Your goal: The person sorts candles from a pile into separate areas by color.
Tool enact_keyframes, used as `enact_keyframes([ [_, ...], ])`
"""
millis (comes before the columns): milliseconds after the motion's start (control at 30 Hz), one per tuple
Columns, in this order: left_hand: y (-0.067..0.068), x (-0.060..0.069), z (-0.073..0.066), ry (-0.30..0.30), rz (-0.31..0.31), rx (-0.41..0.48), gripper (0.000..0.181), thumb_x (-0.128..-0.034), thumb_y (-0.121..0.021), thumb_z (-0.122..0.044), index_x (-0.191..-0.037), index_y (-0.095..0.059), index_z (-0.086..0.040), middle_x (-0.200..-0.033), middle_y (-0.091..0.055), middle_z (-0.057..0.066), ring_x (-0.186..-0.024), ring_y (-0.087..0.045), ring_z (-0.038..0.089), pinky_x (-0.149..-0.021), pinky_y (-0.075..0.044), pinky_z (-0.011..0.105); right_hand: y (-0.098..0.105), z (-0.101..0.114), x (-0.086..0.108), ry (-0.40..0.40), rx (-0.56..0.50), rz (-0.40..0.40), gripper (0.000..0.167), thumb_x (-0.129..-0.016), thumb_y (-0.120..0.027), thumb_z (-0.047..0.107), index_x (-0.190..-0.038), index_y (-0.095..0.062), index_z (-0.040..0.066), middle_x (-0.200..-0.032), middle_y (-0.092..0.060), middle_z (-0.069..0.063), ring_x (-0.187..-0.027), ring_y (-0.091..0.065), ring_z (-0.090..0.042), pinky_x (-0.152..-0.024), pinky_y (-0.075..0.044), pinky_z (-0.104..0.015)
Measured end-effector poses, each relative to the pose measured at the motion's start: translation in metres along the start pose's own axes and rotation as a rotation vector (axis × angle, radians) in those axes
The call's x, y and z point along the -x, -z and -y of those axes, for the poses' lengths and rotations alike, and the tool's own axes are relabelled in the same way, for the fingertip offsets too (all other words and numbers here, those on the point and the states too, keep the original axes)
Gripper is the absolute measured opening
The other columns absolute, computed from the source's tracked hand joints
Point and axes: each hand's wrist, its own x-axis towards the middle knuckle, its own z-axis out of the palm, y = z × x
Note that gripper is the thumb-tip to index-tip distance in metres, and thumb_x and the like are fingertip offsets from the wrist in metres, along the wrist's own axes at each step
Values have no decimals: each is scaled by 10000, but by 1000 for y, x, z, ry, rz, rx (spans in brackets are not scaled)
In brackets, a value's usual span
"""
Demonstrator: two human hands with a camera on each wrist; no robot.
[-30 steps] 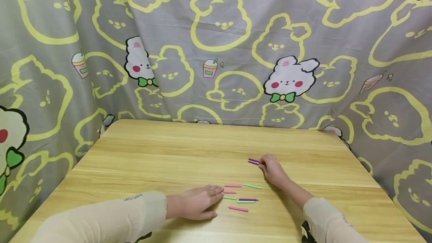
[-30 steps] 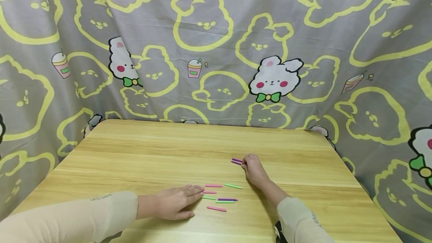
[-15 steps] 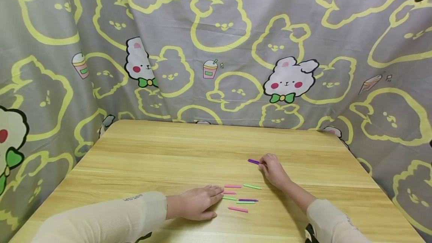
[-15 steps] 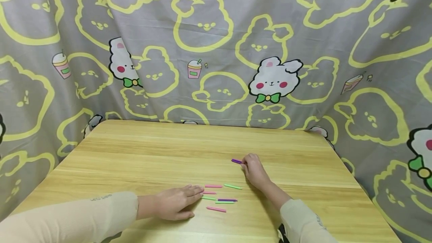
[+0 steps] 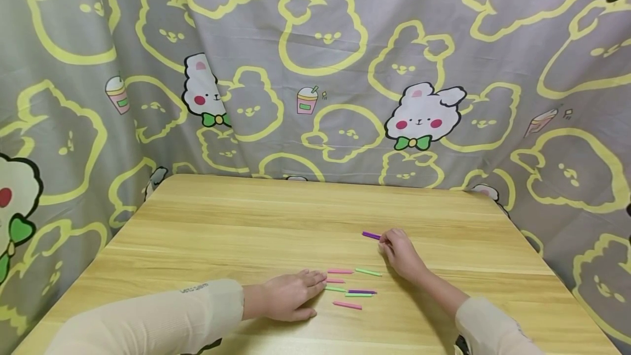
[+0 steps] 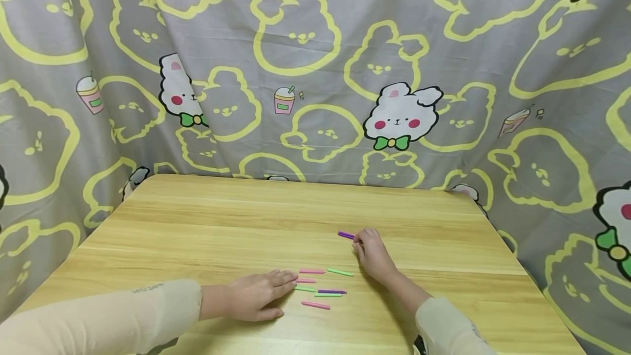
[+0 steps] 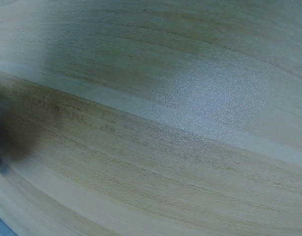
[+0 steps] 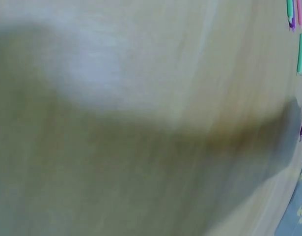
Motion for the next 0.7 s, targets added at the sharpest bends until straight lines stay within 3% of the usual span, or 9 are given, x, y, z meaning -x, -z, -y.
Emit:
enact_keyframes([
  [200,1,0,0,-3,-3,-4,560,-970,-413,-412,-1365,-429,-16,-1437,-404,139,-1336,-396,208,-1076,-370,322,0,11,8,-36,-48,14,122,-798,-646,-73,-785,-594,36,-759,-548,5,-768,-457,-115,-624,-453,-209],
  [433,1,0,0,0,-1,-1,555,-970,-418,-405,-1363,-432,-13,-1436,-406,138,-1337,-395,207,-1078,-368,329,0,24,19,-23,-102,-35,157,-768,-656,-104,-781,-594,40,-748,-535,24,-745,-464,-88,-609,-453,-189],
  [700,-2,0,1,-10,-8,-8,553,-973,-411,-402,-1356,-437,-5,-1433,-409,144,-1335,-398,211,-1077,-370,333,-2,33,31,-61,-138,-16,156,-781,-663,-67,-801,-601,74,-779,-550,64,-751,-461,-42,-635,-451,-186],
])
